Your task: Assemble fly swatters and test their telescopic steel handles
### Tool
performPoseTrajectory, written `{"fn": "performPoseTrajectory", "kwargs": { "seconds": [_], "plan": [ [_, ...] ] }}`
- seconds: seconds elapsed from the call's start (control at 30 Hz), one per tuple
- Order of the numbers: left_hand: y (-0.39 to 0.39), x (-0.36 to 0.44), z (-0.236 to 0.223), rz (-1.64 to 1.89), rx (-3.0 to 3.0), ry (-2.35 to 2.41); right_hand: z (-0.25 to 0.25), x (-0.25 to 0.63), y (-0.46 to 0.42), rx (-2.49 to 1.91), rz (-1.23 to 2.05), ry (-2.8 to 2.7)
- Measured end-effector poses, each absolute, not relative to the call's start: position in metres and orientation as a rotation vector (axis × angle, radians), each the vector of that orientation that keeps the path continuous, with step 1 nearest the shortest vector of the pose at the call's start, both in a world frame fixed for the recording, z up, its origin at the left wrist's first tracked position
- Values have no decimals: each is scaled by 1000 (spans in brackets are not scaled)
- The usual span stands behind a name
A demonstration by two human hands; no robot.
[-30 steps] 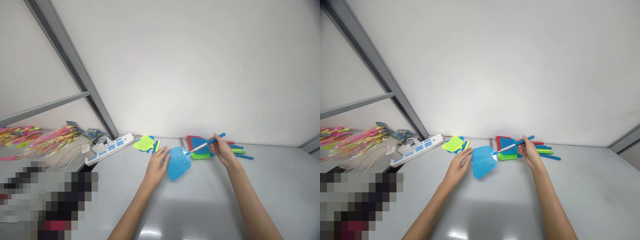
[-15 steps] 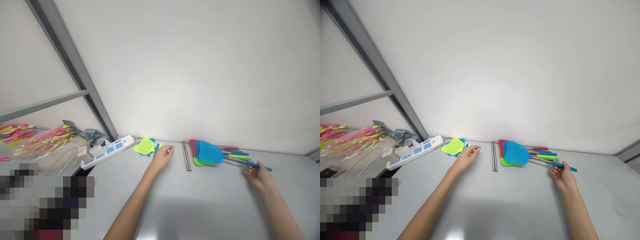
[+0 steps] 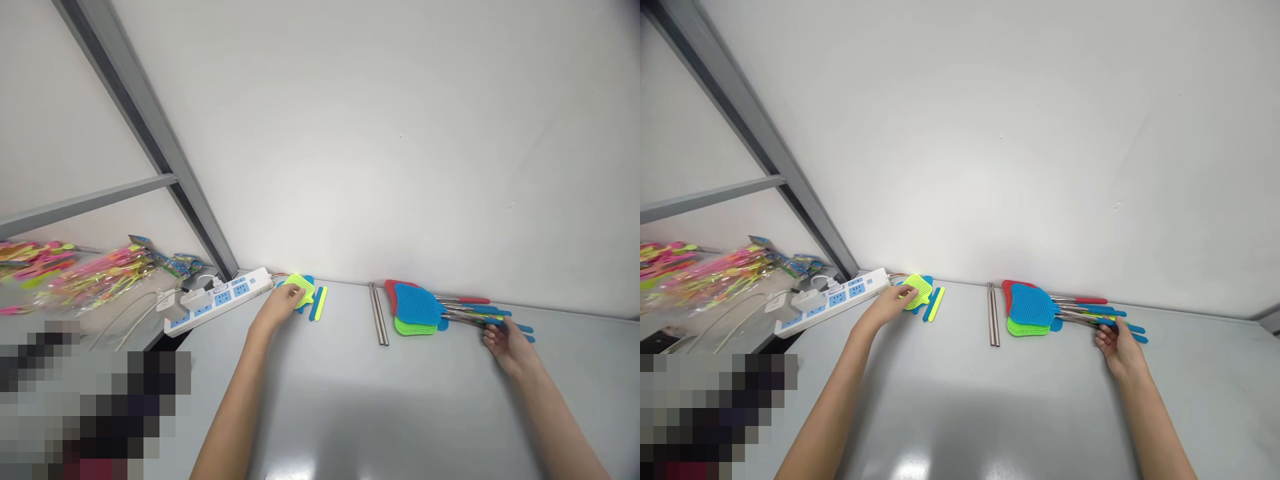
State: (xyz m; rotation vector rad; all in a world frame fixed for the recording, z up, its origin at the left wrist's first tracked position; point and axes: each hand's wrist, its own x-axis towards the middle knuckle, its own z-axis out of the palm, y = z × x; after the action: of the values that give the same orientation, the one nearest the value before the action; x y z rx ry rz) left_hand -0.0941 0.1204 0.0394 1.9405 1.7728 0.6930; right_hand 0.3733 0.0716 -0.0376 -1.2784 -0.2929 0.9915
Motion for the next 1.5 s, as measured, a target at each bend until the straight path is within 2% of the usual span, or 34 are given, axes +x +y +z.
{"fn": "performPoseTrajectory", "kwargs": {
  "seconds": [0.1, 0.37, 1.07, 1.3, 1.5],
  "plan": [
    [124, -110, 35, 692, 1911, 1876, -38, 370, 70, -1298, 982, -187],
    [133, -133, 13, 674, 1829, 2127, -36, 351, 65, -1217, 1023, -363],
    [130, -102, -1, 558, 1723, 2385, -45, 353, 64, -1178, 1020, -368],
    [127, -100, 7, 829, 1535, 2390, -41, 347, 62, -1166, 999, -387],
    [134, -111, 13, 1462, 1417, 2140, -38, 344, 61, -1124, 997, -385]
  ]
}}
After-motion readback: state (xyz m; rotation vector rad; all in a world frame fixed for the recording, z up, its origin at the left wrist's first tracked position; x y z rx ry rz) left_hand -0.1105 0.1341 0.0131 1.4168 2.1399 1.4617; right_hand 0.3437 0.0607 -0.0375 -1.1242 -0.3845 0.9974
